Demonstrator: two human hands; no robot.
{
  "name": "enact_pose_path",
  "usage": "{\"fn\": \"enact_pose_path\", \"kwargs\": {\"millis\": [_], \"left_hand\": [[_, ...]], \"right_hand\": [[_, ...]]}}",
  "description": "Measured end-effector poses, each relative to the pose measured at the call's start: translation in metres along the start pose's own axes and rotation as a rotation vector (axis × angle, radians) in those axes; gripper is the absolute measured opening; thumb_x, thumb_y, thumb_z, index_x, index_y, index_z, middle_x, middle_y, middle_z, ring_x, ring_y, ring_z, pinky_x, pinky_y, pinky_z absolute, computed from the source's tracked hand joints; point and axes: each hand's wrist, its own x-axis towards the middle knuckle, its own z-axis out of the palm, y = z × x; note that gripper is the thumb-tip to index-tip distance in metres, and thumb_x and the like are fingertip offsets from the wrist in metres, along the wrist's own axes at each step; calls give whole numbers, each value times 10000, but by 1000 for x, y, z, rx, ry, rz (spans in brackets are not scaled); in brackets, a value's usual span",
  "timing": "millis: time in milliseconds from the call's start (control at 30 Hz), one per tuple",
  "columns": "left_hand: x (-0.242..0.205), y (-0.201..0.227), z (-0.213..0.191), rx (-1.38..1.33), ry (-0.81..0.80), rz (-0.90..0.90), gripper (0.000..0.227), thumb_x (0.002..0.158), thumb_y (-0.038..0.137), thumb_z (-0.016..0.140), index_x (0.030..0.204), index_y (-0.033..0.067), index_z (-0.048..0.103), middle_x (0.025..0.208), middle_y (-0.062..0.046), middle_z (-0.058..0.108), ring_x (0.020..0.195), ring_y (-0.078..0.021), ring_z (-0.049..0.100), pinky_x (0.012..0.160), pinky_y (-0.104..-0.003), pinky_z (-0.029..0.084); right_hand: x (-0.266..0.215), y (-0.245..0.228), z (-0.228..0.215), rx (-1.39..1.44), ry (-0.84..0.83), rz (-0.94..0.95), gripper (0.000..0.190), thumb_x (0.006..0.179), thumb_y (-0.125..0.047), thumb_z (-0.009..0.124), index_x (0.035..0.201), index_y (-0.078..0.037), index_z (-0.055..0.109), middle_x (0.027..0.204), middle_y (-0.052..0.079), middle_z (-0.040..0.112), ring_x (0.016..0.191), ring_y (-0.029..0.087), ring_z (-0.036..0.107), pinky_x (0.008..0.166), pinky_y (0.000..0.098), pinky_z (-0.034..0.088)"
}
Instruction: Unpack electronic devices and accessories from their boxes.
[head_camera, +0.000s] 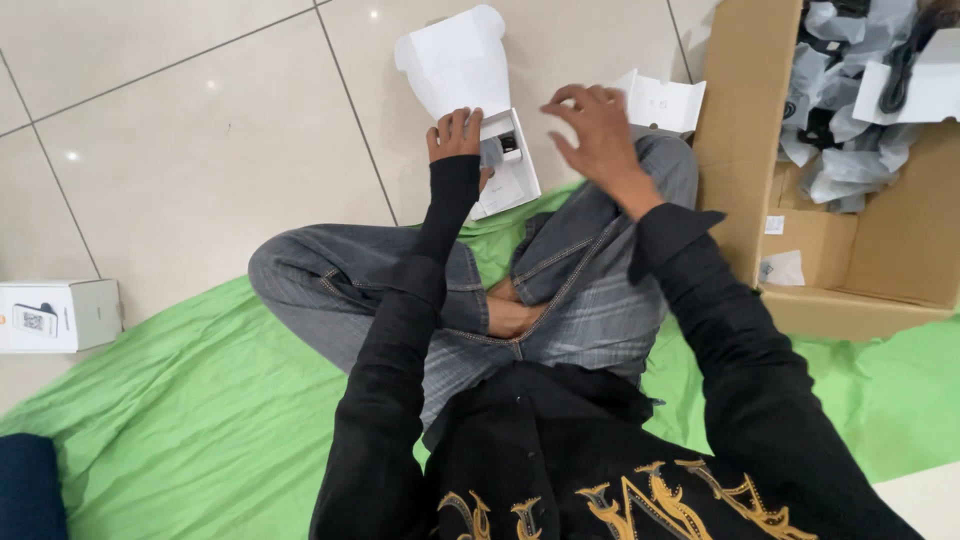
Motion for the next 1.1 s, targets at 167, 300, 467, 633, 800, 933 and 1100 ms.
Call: {"fn": "enact_pose_path", "kwargs": {"millis": [167, 300, 467, 633, 800, 933, 1100], "left_hand": [[-2, 0, 1, -5, -10, 7, 1046, 551, 233, 953, 1460, 57, 465, 1430, -179, 463, 1344, -383, 416, 1098, -584, 312], [0, -2, 0, -15, 26, 24, 1124, 529, 266, 958, 1498, 75, 420, 1474, -213, 414, 1387, -411, 375, 1150, -643, 235], [-3, -3, 4, 8, -10, 4, 1215, 538, 294, 959, 1562, 104, 333, 1503, -210, 388, 1424, -418, 341, 1189, -661, 185], [-5, 2, -11, -5, -33, -11, 1314, 516, 343, 959, 1595, 125, 241, 1553, -210, 342, 1463, -412, 301, 1209, -664, 137], [-10, 6, -46, -226, 158, 120, 1217, 670, 477, 921, 1620, 123, 247, 1585, -193, 384, 1474, -388, 353, 1193, -596, 213], [-17, 20, -78, -346, 151, 148, 1091, 814, 473, 909, 1648, 149, 286, 1577, -166, 457, 1442, -346, 448, 1176, -524, 323], [-26, 13, -106, -629, -12, 56, 977, 814, 303, 900, 1623, 200, 362, 1528, -151, 553, 1175, -284, 646, 1016, -439, 529]], "right_hand": [[-58, 142, -32, -267, -16, 125, 501, 882, -243, 806, 1354, -134, 676, 1361, 75, 624, 1294, 311, 541, 1157, 504, 337], [-69, 217, -10, -440, -206, 140, 851, 712, -421, 885, 1471, -125, 639, 1410, 106, 646, 1383, 334, 518, 1208, 661, 161], [-70, 243, 12, -502, -281, 124, 933, 662, -490, 902, 1484, -151, 621, 1350, 114, 672, 1401, 343, 512, 1245, 666, 115], [-50, 210, -17, -545, -336, 131, 964, 631, -478, 903, 1508, -191, 626, 1341, 119, 679, 1330, 340, 545, 1259, 662, 143], [-14, 109, -78, -192, -53, 88, 758, 817, -343, 811, 1493, -114, 558, 1385, 166, 577, 1408, 380, 482, 1250, 618, 248], [15, 17, -75, -151, -142, -223, 804, 765, -250, 824, 1525, -164, 575, 1430, 139, 581, 1466, 363, 458, 1254, 541, 295], [47, -35, -54, -108, -263, -282, 898, 693, -206, 857, 1537, -235, 554, 1399, 117, 570, 1352, 319, 499, 1110, 466, 462]]}}
